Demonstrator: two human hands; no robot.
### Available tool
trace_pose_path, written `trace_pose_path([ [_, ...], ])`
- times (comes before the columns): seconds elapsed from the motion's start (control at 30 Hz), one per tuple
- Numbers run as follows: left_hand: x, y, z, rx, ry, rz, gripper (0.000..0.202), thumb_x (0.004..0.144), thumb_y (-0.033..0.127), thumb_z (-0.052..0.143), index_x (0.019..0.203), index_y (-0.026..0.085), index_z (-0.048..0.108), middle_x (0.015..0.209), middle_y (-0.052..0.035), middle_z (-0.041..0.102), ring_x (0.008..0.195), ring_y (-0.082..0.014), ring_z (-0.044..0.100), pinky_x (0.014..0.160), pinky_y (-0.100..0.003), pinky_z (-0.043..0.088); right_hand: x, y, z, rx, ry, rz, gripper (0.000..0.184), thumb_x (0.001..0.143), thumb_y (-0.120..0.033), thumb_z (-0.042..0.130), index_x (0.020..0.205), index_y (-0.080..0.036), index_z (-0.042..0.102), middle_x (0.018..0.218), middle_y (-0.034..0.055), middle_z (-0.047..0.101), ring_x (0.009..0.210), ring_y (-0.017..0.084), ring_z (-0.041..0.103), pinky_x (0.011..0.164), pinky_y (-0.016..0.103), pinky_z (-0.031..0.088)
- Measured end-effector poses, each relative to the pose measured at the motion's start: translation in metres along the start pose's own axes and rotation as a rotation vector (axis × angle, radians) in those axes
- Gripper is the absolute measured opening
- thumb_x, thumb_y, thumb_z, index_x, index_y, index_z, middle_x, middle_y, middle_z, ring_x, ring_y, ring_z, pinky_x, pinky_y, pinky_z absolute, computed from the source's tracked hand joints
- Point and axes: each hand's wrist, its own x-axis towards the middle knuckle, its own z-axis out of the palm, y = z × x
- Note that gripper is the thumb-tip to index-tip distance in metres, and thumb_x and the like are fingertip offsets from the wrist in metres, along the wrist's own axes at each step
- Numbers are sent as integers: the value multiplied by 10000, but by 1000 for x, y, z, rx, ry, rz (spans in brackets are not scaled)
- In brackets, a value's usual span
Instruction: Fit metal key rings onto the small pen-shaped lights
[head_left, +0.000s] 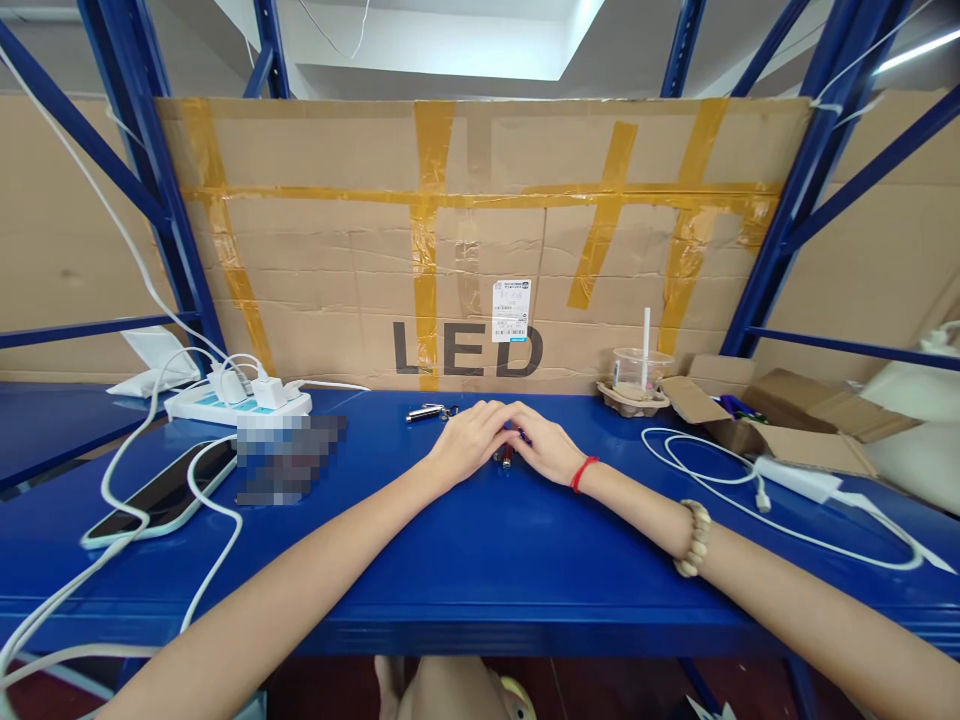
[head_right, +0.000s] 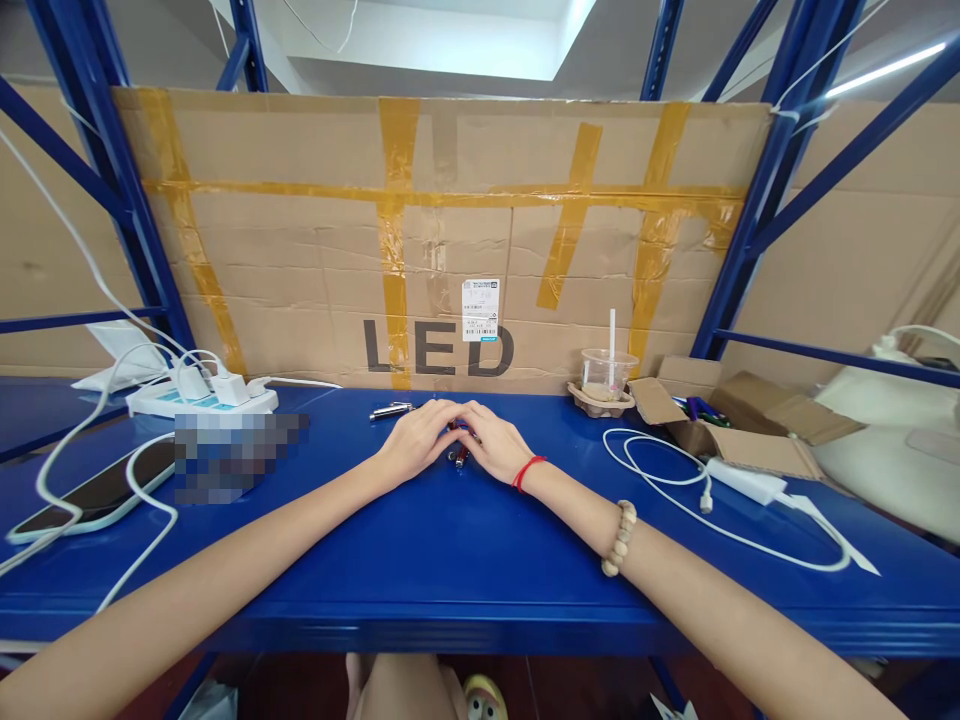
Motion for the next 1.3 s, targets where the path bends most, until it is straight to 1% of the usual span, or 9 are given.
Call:
trace_pose_path([
  [0.1,2,0,0,69,-17,-241,344,905,346,246,1160,164,387,1092,-66,482,982,-153,483,831,-256,390,0,15,-4,-95,59,112,212,892,-268,296,1034,-204,440,1009,45,515,947,148,496,766,262,421],
  [0.23,1,-4,3,149,-236,-513,331,890,355,262,905,155,526,991,-64,499,879,-163,529,687,-248,418,-3,37,-7,-149,50,189,181,885,-253,321,1005,-198,445,1018,39,538,955,153,505,782,271,415],
  [0.33,1,-5,4,162,-351,-610,420,898,381,225,863,148,573,989,-74,520,894,-184,537,658,-250,412,-5,41,-5,-143,-16,212,178,871,-289,368,1001,-201,451,1018,30,556,946,150,518,776,273,417],
  [0.47,3,-4,2,157,-404,-615,483,896,427,227,839,152,620,921,-73,572,890,-200,549,645,-244,399,-4,30,-2,-149,-72,229,209,870,-336,366,1010,-210,456,949,28,582,880,153,540,708,275,427],
  [0.63,4,-3,0,150,-428,-561,469,890,443,252,833,152,615,913,-68,592,891,-199,553,636,-238,392,-3,22,-2,-166,-70,137,223,890,-300,328,1026,-217,483,1016,28,554,958,151,491,769,274,416],
  [0.87,5,-2,0,155,-422,-571,422,892,428,257,835,162,579,840,-62,617,814,-194,577,595,-236,381,-3,25,-4,-206,-83,72,232,881,-272,356,1010,-241,546,983,30,525,907,154,457,723,256,428],
  [1.0,5,-3,1,153,-387,-569,409,887,444,252,851,166,550,794,-52,623,771,-200,585,569,-241,369,-2,23,-6,-231,-100,48,231,870,-265,386,1000,-246,576,968,34,519,892,156,446,706,248,429],
  [1.13,5,-3,1,123,-398,-524,389,893,416,262,847,159,550,795,-53,619,782,-187,582,579,-230,366,-2,23,-7,-276,-67,45,232,867,-246,390,982,-249,591,966,36,519,884,157,446,692,245,427],
  [1.3,6,-2,-2,101,-419,-491,412,899,392,253,774,147,559,802,-64,610,808,-181,571,592,-227,371,-2,26,-6,-331,-1,1,239,864,-228,389,967,-255,603,976,36,523,874,163,444,673,255,417],
])
